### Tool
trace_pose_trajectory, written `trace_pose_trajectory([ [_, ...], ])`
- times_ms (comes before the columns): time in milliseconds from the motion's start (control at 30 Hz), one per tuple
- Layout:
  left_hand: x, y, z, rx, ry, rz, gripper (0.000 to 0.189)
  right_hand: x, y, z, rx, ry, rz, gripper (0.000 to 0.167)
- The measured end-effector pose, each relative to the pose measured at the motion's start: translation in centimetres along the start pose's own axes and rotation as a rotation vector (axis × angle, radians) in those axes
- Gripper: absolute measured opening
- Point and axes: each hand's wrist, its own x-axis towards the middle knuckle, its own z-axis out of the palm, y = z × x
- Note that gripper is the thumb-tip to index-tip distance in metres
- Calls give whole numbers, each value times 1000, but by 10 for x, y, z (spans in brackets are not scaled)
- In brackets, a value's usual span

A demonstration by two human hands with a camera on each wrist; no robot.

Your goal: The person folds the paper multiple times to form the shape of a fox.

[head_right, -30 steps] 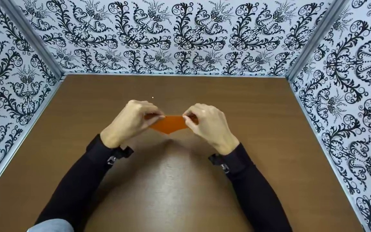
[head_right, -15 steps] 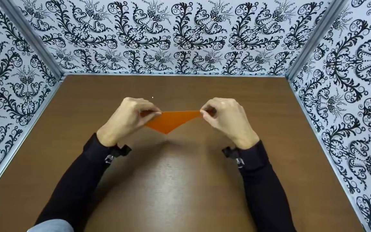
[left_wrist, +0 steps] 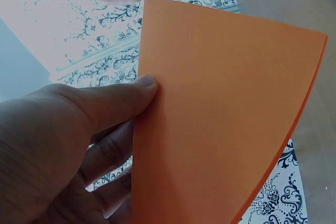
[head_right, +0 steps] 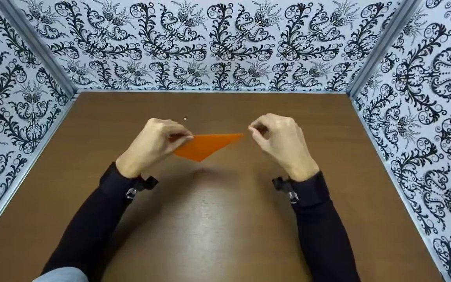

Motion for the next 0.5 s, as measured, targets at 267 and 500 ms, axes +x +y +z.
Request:
trace_pose_trajectory([
  [267,2,5,3,21,-6,34,12,1,-11,17,20,85,-76,10],
  [500,1,8,5,17,-22,44,11,2,-31,34,32,68,-144,22],
])
